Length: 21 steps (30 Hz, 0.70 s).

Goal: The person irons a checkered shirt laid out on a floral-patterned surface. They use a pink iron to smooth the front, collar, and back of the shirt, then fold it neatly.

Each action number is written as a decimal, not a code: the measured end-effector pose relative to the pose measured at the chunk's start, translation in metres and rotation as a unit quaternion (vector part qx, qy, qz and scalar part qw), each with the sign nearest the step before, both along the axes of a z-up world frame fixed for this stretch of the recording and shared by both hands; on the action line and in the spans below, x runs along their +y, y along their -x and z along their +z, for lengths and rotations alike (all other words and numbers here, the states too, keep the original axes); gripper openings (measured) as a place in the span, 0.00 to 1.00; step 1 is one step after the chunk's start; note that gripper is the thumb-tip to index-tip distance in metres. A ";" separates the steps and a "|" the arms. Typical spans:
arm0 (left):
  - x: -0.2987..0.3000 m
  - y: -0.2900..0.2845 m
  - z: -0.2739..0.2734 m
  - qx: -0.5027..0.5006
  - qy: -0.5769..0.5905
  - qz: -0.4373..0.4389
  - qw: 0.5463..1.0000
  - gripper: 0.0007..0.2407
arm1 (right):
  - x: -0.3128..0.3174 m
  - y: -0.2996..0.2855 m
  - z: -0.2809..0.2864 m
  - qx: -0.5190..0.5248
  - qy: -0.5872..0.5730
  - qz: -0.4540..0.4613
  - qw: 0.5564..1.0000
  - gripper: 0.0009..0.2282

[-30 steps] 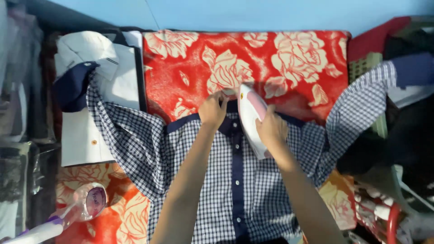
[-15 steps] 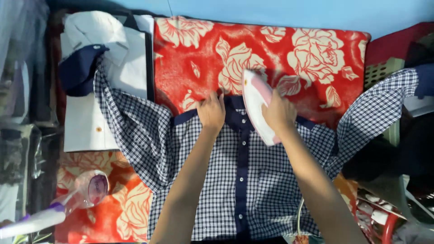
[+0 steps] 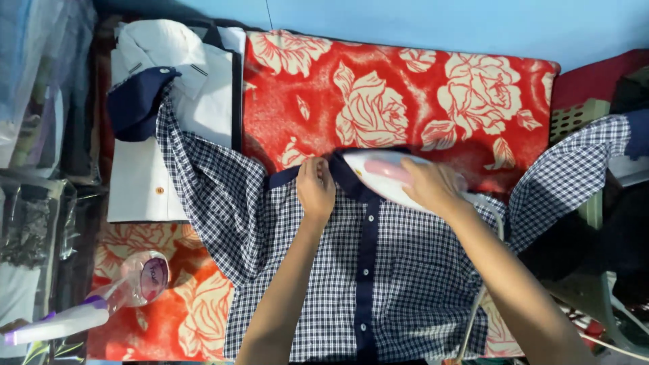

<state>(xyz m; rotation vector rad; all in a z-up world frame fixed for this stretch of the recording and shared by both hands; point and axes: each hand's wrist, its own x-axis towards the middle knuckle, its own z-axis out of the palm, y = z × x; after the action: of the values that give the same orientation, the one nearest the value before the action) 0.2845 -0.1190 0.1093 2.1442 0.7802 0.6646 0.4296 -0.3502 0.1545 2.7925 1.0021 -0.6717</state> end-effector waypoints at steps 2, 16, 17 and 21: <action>-0.002 -0.003 -0.005 0.025 0.010 -0.006 1.000 0.07 | 0.031 -0.002 -0.002 -0.017 0.000 -0.015 1.000 0.19; 0.052 -0.041 -0.011 0.157 -0.112 -0.345 0.919 0.06 | 0.006 -0.011 0.006 0.012 0.016 -0.182 0.983 0.21; 0.054 -0.047 -0.011 0.142 -0.141 -0.371 0.907 0.03 | 0.009 -0.007 0.009 -0.003 0.014 -0.223 0.975 0.20; 0.053 -0.063 -0.039 0.131 -0.224 -0.420 0.870 0.05 | 0.009 0.002 0.006 -0.010 -0.032 -0.297 0.954 0.18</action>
<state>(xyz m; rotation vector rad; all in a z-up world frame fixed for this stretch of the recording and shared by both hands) 0.3478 -0.0657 0.0704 2.7125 -0.2680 0.0769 0.4273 -0.3416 0.1609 3.1569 0.1549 -0.6647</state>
